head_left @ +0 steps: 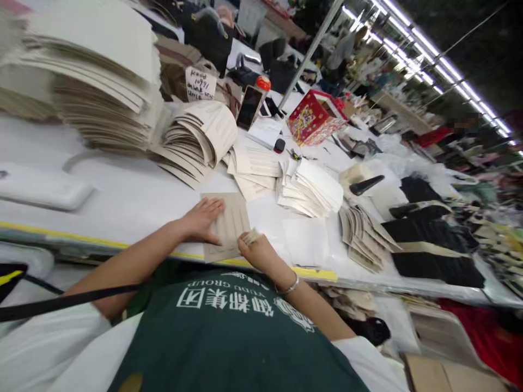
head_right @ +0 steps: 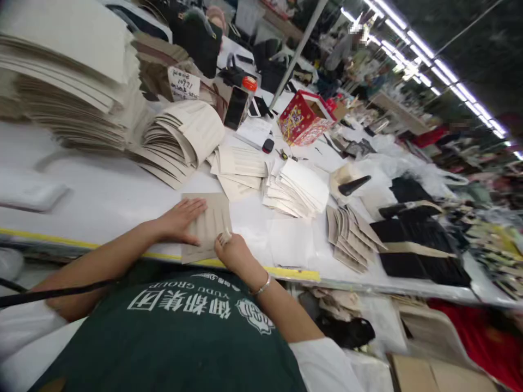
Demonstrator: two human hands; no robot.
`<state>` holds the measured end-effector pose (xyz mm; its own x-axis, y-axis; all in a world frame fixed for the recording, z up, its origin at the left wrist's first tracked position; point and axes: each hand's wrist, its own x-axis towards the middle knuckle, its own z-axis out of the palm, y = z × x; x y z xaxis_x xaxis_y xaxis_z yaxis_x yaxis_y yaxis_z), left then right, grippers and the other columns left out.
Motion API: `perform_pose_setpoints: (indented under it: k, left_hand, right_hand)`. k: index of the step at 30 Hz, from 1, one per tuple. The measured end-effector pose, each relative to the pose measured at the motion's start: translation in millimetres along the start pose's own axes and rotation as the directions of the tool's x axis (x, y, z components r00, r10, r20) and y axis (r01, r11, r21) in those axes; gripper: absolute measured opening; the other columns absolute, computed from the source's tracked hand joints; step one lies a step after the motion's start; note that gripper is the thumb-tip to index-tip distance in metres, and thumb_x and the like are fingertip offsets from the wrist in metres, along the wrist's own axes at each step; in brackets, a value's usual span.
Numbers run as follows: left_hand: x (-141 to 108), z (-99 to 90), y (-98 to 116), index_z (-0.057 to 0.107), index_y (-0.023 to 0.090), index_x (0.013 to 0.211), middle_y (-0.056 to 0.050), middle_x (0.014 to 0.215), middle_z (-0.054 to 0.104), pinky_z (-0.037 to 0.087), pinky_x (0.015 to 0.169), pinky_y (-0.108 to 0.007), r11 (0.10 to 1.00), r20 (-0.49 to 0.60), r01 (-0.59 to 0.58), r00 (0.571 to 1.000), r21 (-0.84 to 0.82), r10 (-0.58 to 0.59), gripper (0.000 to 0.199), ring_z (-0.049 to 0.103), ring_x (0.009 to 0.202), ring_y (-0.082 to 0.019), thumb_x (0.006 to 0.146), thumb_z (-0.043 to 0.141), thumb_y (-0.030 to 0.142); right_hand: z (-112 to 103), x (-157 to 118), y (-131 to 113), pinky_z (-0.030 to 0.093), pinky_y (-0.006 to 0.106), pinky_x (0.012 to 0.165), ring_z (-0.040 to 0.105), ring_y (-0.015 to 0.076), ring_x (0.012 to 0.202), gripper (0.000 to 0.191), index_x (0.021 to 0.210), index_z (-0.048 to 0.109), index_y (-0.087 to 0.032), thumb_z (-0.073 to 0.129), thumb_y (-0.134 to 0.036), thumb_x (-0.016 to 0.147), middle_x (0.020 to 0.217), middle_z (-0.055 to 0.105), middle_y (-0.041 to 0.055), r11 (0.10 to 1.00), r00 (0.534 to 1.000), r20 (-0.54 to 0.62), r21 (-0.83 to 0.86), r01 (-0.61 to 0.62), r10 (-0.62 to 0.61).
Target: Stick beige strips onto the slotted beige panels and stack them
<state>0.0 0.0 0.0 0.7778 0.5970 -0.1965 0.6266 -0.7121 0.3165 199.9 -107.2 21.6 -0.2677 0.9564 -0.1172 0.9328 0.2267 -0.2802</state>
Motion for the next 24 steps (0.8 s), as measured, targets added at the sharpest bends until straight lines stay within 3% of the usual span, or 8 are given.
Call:
perform_pose_setpoints:
  k: [5, 8, 12, 14, 16, 19, 22, 24]
  left_hand:
    - [1, 5.4, -6, 0.020, 0.006, 0.141, -0.016, 0.149, 0.013, 0.003, 0.111, -0.040, 0.999, -0.032, -0.032, 0.999, 0.004, 0.032, 0.112, 0.010, 0.138, -0.028, 0.059, 0.053, 0.075]
    - [1, 9.3, -6, 0.019, 0.007, 0.142, -0.017, 0.149, 0.014, 0.003, 0.111, -0.040, 1.000, -0.059, -0.009, 0.998, 0.011, 0.010, 0.111, 0.012, 0.137, -0.028, 0.060, 0.051, 0.075]
    - [-1, 10.0, -3, 0.023, 0.007, 0.140, -0.016, 0.149, 0.013, 0.003, 0.111, -0.039, 1.000, -0.071, 0.012, 0.997, 0.009, -0.011, 0.110, 0.012, 0.137, -0.028, 0.059, 0.052, 0.075]
    - [-2, 8.9, -2, 0.024, 0.007, 0.140, -0.017, 0.149, 0.013, 0.004, 0.111, -0.039, 1.000, -0.070, 0.014, 0.997, 0.008, -0.013, 0.110, 0.012, 0.137, -0.028, 0.059, 0.054, 0.074]
    - [-1, 8.1, -2, 0.024, 0.007, 0.140, -0.017, 0.149, 0.014, 0.004, 0.111, -0.040, 1.000, -0.071, 0.009, 0.997, 0.010, -0.009, 0.109, 0.012, 0.137, -0.028, 0.059, 0.054, 0.074]
    - [-1, 8.5, -2, 0.023, 0.007, 0.140, -0.017, 0.149, 0.013, 0.002, 0.110, -0.039, 1.000, -0.069, 0.000, 0.998, 0.023, 0.001, 0.109, 0.011, 0.137, -0.028, 0.059, 0.052, 0.074]
    - [-3, 10.6, -2, 0.020, 0.006, 0.141, -0.017, 0.149, 0.013, 0.001, 0.110, -0.039, 0.998, -0.086, 0.050, 0.995, 0.032, -0.047, 0.112, 0.010, 0.137, -0.029, 0.059, 0.051, 0.075]
    - [-6, 12.8, -1, 0.017, 0.006, 0.142, -0.018, 0.149, 0.013, 0.000, 0.110, -0.042, 0.992, -0.107, 0.119, 0.987, 0.028, -0.116, 0.114, 0.009, 0.137, -0.030, 0.058, 0.051, 0.076]
  right_hand:
    - [-5, 74, -5, 0.042, 0.022, 0.073, 0.059, 0.0159, 0.080, 0.021, 0.086, 0.060, -0.012, 0.040, -0.016, 0.089, 0.082, 0.064, 0.0091, 1.000, 0.985, -0.170, -0.012, -0.011, 0.009]
    - [-13, 93, -10, 0.042, 0.025, 0.079, 0.059, 0.0172, 0.085, 0.019, 0.086, 0.060, -0.010, 0.041, -0.014, 0.089, 0.086, 0.065, 0.0110, 1.000, 0.975, -0.222, -0.014, -0.012, 0.009]
    - [-24, 54, -13, 0.043, 0.021, 0.067, 0.061, 0.0138, 0.068, 0.017, 0.075, 0.060, -0.013, 0.046, -0.014, 0.085, 0.069, 0.064, 0.0048, 0.992, 0.999, 0.019, 0.127, -0.028, 0.026]
    - [-25, 27, -14, 0.043, 0.019, 0.057, 0.059, 0.0114, 0.056, 0.018, 0.071, 0.058, -0.015, 0.046, -0.016, 0.084, 0.058, 0.061, 0.0008, 0.944, 0.973, 0.215, 0.297, -0.141, 0.077]
    - [-22, 15, -15, 0.042, 0.017, 0.051, 0.058, 0.0106, 0.050, 0.018, 0.072, 0.058, -0.016, 0.045, -0.018, 0.084, 0.055, 0.060, -0.0011, 0.855, 0.941, 0.313, 0.444, -0.267, 0.131]
    - [-14, 39, -19, 0.044, 0.018, 0.055, 0.060, 0.0115, 0.056, 0.019, 0.076, 0.058, -0.016, 0.043, -0.019, 0.086, 0.058, 0.062, -0.0006, 0.841, 0.970, 0.152, 0.484, -0.243, 0.192]
    - [-10, 88, -24, 0.044, 0.021, 0.068, 0.061, 0.0137, 0.070, 0.019, 0.078, 0.060, -0.014, 0.043, -0.016, 0.087, 0.070, 0.065, 0.0041, 0.955, 0.978, -0.150, 0.281, -0.096, 0.142]
    - [-10, 106, -27, 0.042, 0.023, 0.072, 0.060, 0.0153, 0.076, 0.019, 0.080, 0.061, -0.012, 0.044, -0.015, 0.087, 0.078, 0.065, 0.0078, 0.989, 0.964, -0.249, 0.136, -0.059, 0.092]
